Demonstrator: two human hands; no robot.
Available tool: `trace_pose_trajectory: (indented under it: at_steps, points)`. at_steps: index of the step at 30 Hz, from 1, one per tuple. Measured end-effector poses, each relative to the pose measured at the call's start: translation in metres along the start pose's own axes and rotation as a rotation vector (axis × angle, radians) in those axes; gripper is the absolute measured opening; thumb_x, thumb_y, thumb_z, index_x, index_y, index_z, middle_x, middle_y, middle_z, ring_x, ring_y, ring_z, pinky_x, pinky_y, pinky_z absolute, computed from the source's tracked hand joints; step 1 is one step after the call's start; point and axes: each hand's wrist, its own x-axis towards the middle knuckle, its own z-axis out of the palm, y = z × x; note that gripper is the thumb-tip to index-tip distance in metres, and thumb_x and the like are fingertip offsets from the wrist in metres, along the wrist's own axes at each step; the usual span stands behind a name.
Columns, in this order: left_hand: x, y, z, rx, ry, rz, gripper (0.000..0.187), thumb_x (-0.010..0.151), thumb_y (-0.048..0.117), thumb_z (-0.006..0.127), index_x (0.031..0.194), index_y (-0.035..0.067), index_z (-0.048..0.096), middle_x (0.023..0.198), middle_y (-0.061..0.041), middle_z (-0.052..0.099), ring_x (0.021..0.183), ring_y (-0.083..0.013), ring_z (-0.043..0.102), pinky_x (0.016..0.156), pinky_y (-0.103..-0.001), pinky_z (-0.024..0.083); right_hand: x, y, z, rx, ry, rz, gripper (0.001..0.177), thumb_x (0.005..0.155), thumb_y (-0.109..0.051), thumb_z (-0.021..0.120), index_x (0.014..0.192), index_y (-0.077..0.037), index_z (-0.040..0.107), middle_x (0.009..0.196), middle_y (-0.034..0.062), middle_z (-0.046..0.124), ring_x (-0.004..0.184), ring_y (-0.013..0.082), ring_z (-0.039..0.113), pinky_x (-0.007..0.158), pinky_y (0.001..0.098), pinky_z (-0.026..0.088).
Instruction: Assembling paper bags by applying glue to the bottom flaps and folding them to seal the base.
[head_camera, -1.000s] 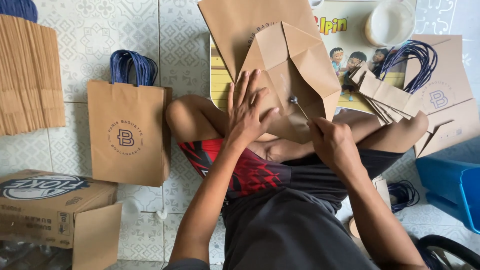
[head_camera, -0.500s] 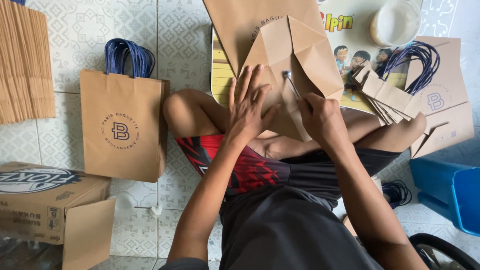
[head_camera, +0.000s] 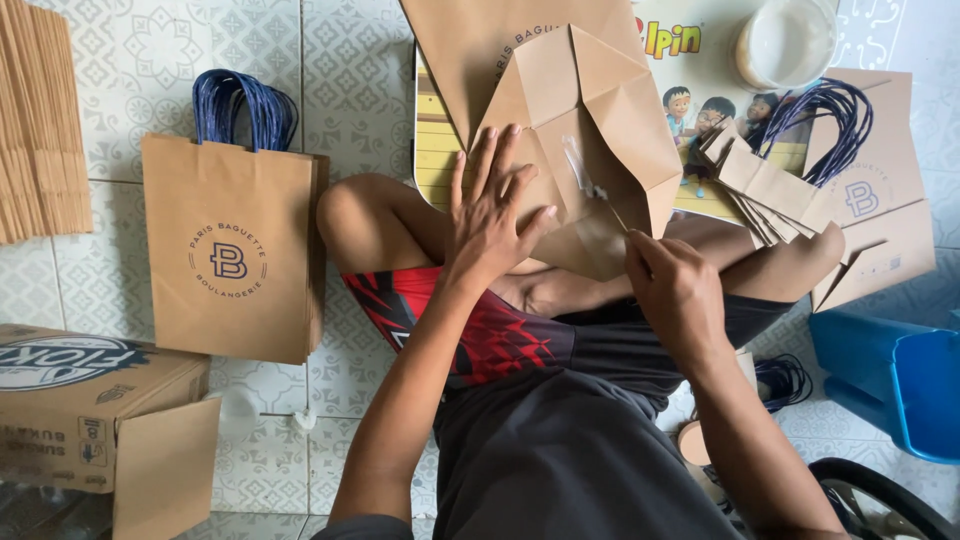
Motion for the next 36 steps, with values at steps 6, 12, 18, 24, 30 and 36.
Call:
trace_pose_trajectory:
  at_steps: [6, 12, 18, 24, 30, 36]
  points:
    - [-0.001, -0.001, 0.004, 0.017, 0.003, 0.001, 0.051, 0.093, 0.058, 0.061, 0.127, 0.021, 0.055, 0.168, -0.007, 0.027, 0.158, -0.0273, 0.021, 0.127, -0.057, 0.010, 0.007, 0.002, 0.026, -0.035, 0.062, -0.136, 0.020, 0.096, -0.007, 0.071, 0.114, -0.001, 0.077, 0.086, 0.0173, 0.073, 0.080, 0.0347, 0.072, 0.060, 0.0439, 0.058]
    - [-0.002, -0.002, 0.007, 0.028, -0.051, -0.028, 0.052, 0.092, 0.059, 0.059, 0.129, 0.023, 0.053, 0.170, -0.004, 0.022, 0.159, -0.0251, 0.017, 0.128, -0.056, 0.008, 0.051, -0.001, 0.039, -0.038, 0.123, -0.185, 0.011, 0.098, -0.006, 0.069, 0.105, -0.002, 0.076, 0.081, 0.0161, 0.071, 0.076, 0.0373, 0.072, 0.056, 0.0464, 0.056]
    - [-0.001, 0.001, 0.003, 0.035, -0.037, -0.035, 0.049, 0.094, 0.057, 0.059, 0.129, 0.023, 0.052, 0.169, -0.005, 0.025, 0.158, -0.0255, 0.020, 0.127, -0.055, 0.009, 0.022, 0.005, 0.032, -0.047, 0.042, -0.112, 0.008, 0.098, -0.010, 0.068, 0.098, -0.007, 0.075, 0.078, 0.0122, 0.070, 0.073, 0.0351, 0.070, 0.056, 0.0451, 0.055]
    - [0.000, 0.000, 0.004, 0.009, 0.024, -0.002, 0.047, 0.092, 0.056, 0.063, 0.126, 0.023, 0.055, 0.168, -0.005, 0.029, 0.157, -0.0267, 0.023, 0.126, -0.056, 0.014, -0.007, 0.003, 0.009, -0.014, 0.020, -0.074, 0.013, 0.096, -0.006, 0.068, 0.106, -0.004, 0.077, 0.077, 0.0133, 0.069, 0.076, 0.0323, 0.071, 0.054, 0.0392, 0.055]
    - [0.000, 0.001, 0.004, 0.038, 0.042, 0.010, 0.049, 0.091, 0.057, 0.065, 0.126, 0.023, 0.056, 0.167, -0.005, 0.031, 0.156, -0.0267, 0.025, 0.126, -0.055, 0.013, 0.014, 0.008, 0.021, -0.031, 0.075, -0.114, 0.012, 0.095, -0.008, 0.072, 0.105, -0.006, 0.079, 0.076, 0.0123, 0.070, 0.074, 0.0312, 0.072, 0.055, 0.0400, 0.055]
    - [0.001, 0.002, -0.002, 0.036, -0.010, -0.003, 0.053, 0.086, 0.054, 0.070, 0.127, 0.024, 0.054, 0.167, -0.004, 0.030, 0.157, -0.0260, 0.024, 0.126, -0.056, 0.013, 0.061, 0.005, 0.041, 0.029, 0.151, -0.155, 0.008, 0.095, -0.007, 0.071, 0.100, -0.003, 0.076, 0.076, 0.0164, 0.068, 0.073, 0.0379, 0.070, 0.056, 0.0470, 0.054]
